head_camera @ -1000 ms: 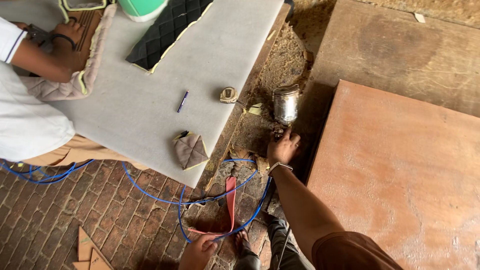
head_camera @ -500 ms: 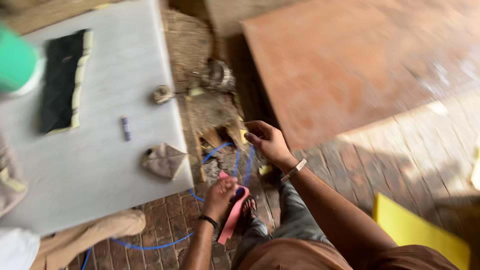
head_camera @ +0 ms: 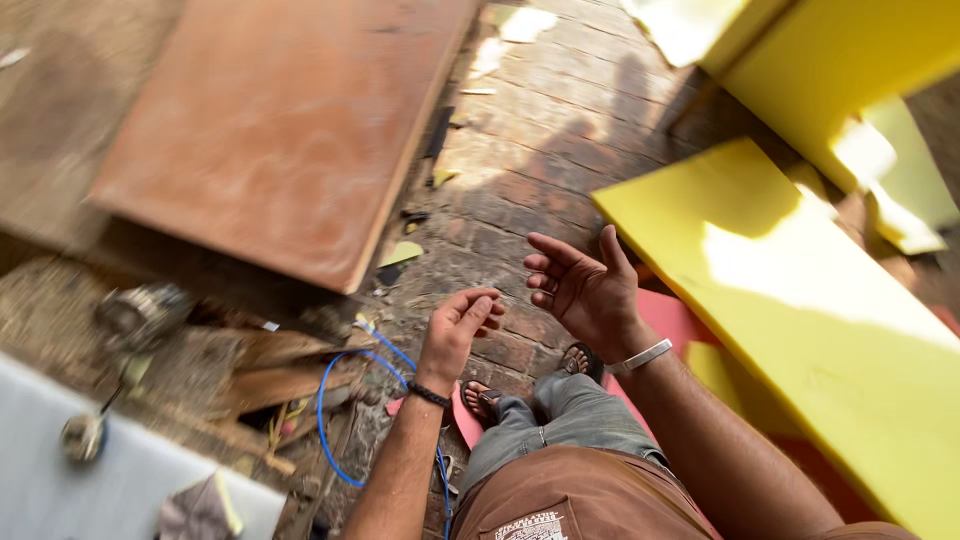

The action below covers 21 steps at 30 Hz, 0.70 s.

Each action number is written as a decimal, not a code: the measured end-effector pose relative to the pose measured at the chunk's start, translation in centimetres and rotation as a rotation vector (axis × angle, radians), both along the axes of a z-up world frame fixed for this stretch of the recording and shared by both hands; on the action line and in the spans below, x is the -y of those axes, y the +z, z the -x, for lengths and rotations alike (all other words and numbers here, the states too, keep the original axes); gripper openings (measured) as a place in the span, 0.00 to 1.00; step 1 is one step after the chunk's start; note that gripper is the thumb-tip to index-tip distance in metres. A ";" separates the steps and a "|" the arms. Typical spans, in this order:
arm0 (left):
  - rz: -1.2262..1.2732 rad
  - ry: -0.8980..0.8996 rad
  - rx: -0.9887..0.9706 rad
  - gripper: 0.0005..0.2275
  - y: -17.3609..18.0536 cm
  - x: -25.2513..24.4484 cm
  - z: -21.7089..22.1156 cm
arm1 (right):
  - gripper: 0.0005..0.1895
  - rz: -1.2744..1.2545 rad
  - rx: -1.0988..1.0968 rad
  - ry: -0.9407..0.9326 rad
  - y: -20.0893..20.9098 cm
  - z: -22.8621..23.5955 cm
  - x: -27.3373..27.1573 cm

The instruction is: The person uses a pneumatic spray gun to apply a white coating onto a rectangular wooden board. They move the spray gun across the surface in sweeping motions, then set the tool down and handle yellow foam sheets.

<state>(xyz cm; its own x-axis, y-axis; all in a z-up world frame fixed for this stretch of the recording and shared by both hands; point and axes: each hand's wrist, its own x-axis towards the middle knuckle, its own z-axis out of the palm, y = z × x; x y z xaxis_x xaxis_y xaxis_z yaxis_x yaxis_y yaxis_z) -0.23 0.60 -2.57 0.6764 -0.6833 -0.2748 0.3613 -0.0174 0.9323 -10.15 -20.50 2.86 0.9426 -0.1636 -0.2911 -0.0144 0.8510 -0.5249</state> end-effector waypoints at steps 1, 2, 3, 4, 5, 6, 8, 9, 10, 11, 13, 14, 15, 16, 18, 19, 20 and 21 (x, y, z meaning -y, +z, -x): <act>0.014 -0.072 0.006 0.15 0.3 2.3 0.7 | 0.49 0.002 0.006 -0.037 0.0 1.8 0.9; 0.031 -0.127 -0.002 0.15 0.6 4.5 1.5 | 0.50 0.004 0.012 -0.075 0.0 3.6 1.7; 0.050 -0.175 -0.007 0.16 0.7 6.8 2.3 | 0.50 0.008 0.022 -0.105 0.1 5.1 2.6; 0.068 -0.224 -0.013 0.17 0.8 8.9 3.1 | 0.50 0.012 0.032 -0.138 0.1 6.7 3.5; 0.069 -0.264 -0.022 0.17 0.8 10.7 4.1 | 0.50 0.014 0.039 -0.160 0.2 8.1 4.3; 0.069 -0.304 -0.032 0.18 0.9 12.3 5.1 | 0.51 0.017 0.046 -0.183 0.3 9.5 5.2; 0.074 -0.368 -0.004 0.18 1.0 15.1 6.8 | 0.49 0.071 0.019 -0.217 0.6 11.9 6.8; 0.076 -0.400 0.028 0.18 0.9 16.0 7.7 | 0.49 0.094 0.004 -0.228 0.7 13.0 7.5; 0.079 -0.432 0.060 0.18 0.8 16.9 8.6 | 0.45 0.112 0.027 -0.241 0.8 13.9 8.0; 0.064 -0.438 0.054 0.18 0.7 17.8 9.2 | 0.42 0.134 0.056 -0.243 0.9 14.6 8.9; 0.031 -0.448 0.047 0.17 0.5 18.8 10.1 | 0.36 0.164 0.115 -0.237 0.9 15.8 10.5; 0.049 -0.446 0.005 0.17 0.3 19.4 10.4 | 0.33 0.171 0.145 -0.230 0.7 16.4 11.3; 0.059 -0.451 -0.040 0.17 0.1 19.8 10.5 | 0.31 0.172 0.172 -0.231 0.3 17.1 11.8; 0.069 -0.456 -0.085 0.17 -0.1 20.1 10.6 | 0.29 0.201 0.141 -0.239 -0.3 17.7 12.7; -0.071 -0.466 -0.050 0.16 -0.2 20.6 10.6 | 0.26 0.259 0.063 -0.286 -2.1 19.2 14.6; -0.135 -0.483 -0.034 0.15 -0.4 21.1 10.7 | 0.25 0.236 0.037 -0.331 -3.4 20.3 15.4; -0.208 -0.514 -0.027 0.15 -0.5 21.4 10.6 | 0.23 0.212 0.012 -0.376 -4.9 21.3 16.3; -0.278 -0.552 -0.023 0.14 -0.9 21.8 10.7 | 0.22 0.189 -0.021 -0.427 -6.6 22.8 17.2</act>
